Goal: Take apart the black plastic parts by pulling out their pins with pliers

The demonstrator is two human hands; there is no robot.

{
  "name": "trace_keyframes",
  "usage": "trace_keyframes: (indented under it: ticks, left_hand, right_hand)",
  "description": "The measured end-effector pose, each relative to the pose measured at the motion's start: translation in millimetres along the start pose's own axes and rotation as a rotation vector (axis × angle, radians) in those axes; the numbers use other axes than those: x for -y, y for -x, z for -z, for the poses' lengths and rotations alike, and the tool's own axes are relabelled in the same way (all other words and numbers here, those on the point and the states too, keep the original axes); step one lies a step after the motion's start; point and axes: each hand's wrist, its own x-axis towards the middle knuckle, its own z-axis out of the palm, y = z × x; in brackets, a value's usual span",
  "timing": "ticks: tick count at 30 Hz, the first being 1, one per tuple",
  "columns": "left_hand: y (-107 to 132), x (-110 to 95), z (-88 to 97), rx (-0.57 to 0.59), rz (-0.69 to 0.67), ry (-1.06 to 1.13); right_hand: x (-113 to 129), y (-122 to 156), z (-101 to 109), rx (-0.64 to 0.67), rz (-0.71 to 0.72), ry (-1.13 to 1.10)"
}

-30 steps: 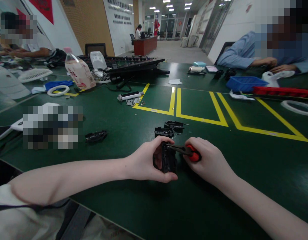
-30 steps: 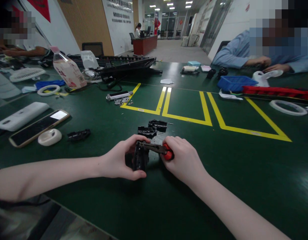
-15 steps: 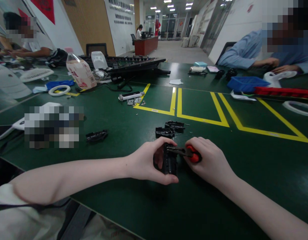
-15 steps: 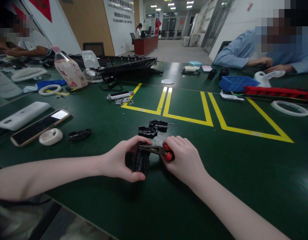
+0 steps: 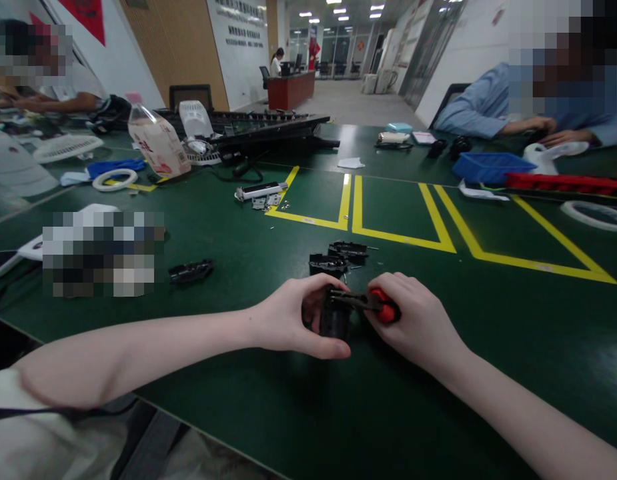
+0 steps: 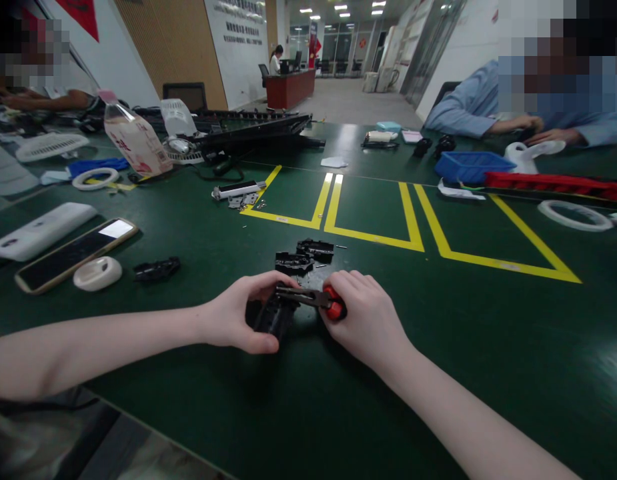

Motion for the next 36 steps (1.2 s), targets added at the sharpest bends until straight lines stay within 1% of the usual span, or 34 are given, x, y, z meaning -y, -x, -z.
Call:
trace_keyframes:
  ticks: [5,11,15,24,27,33,36]
  left_hand:
    - [-0.6,0.7,1.7,0.024,0.023,-0.002]
    - [-0.8,-0.5,2.2,0.024,0.037,0.017]
    - [0.2,-0.9,-0.3,0.025,0.025,0.009]
    - [3.1,-1.5,-7.0,-0.002,-0.029,-0.166]
    - [2.7,-2.9,-6.1,0.011,-0.021,-0.179]
    - [3.8,3.5,-5.8,0.026,-0.083,-0.171]
    - [4.1,3.5,-5.7,0.029,-0.075,-0.178]
  right_hand:
    - [-0.9,0.2,0.2,0.007,-0.007,-0.015]
    - [-1.5,0.3,0.0,0.01,-0.003,-0.023]
    - [-1.3,-1.1,0.0,0.005,0.005,-0.008]
    - [-2.4,-0.7,0.5,0.013,0.009,-0.029]
    - [-3.7,0.0,-0.1,0.02,0.002,-0.046]
    - [-5.5,1.2,-1.1,0.018,-0.002,-0.059]
    - [-5.5,1.6,-1.1,0.02,0.0,-0.065]
